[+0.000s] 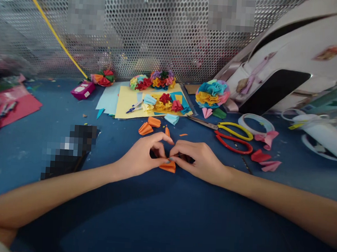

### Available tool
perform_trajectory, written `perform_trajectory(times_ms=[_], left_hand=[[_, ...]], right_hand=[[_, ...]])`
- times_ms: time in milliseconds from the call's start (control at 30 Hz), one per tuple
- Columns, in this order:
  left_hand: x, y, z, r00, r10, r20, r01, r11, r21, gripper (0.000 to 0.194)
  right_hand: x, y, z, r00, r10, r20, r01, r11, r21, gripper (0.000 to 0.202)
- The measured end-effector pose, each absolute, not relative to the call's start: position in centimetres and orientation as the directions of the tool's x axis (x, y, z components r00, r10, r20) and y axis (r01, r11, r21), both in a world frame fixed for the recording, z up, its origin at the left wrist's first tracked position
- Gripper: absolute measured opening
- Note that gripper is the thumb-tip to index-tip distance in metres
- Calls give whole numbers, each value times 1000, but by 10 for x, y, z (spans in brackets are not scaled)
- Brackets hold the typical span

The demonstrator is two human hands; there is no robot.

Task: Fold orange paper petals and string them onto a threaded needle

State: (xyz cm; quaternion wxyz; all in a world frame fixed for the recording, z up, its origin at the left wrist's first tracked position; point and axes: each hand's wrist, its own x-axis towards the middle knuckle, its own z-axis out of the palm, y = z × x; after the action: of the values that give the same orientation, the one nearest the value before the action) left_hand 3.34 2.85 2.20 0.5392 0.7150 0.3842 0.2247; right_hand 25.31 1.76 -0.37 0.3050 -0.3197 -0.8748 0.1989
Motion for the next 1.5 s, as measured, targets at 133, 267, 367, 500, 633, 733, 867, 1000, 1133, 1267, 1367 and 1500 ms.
perform_trajectory(times_ms=[133, 267, 367, 500, 633, 733, 867, 1000, 1133, 1267, 1367, 1500], left_hand=[[33, 30, 22, 624, 775, -104, 311, -124, 942, 34], [30, 35, 21, 643, 750, -151, 313, -78, 947, 23], [29, 39, 18, 643, 744, -184, 288, -12, 958, 23], [28, 42, 15, 645, 741, -188, 230, 47, 972, 24], [29, 41, 16, 645, 738, -196, 206, 79, 975, 27], [31, 38, 18, 632, 749, -199, 205, 86, 975, 26], [35, 34, 16, 613, 769, -180, 198, 71, 978, 28], [35, 33, 14, 610, 773, -171, 180, 75, 981, 32], [31, 38, 18, 636, 751, -175, 232, 31, 972, 23], [28, 45, 25, 704, 680, -204, 262, 18, 965, 11], [28, 46, 26, 722, 657, -216, 251, 43, 967, 17], [29, 43, 25, 718, 665, -205, 230, 51, 972, 22]], right_hand=[[253, 17, -3, -612, 640, 465, 430, 762, -484, 13], [253, 17, -3, -603, 658, 451, 431, 744, -510, 14], [254, 18, -3, -583, 697, 417, 421, 699, -578, 14], [255, 18, -2, -556, 742, 373, 402, 634, -661, 12], [254, 18, -1, -590, 729, 348, 382, 631, -675, 11], [254, 17, -1, -621, 711, 330, 382, 642, -665, 11], [254, 17, -1, -649, 701, 295, 392, 641, -660, 17], [252, 17, -1, -652, 701, 288, 400, 641, -655, 17], [252, 18, 0, -642, 697, 320, 402, 661, -634, 18], [252, 18, 1, -624, 683, 380, 392, 695, -603, 17], [252, 16, 2, -632, 668, 392, 381, 709, -594, 18], [253, 16, 2, -641, 704, 304, 365, 629, -686, 17]])
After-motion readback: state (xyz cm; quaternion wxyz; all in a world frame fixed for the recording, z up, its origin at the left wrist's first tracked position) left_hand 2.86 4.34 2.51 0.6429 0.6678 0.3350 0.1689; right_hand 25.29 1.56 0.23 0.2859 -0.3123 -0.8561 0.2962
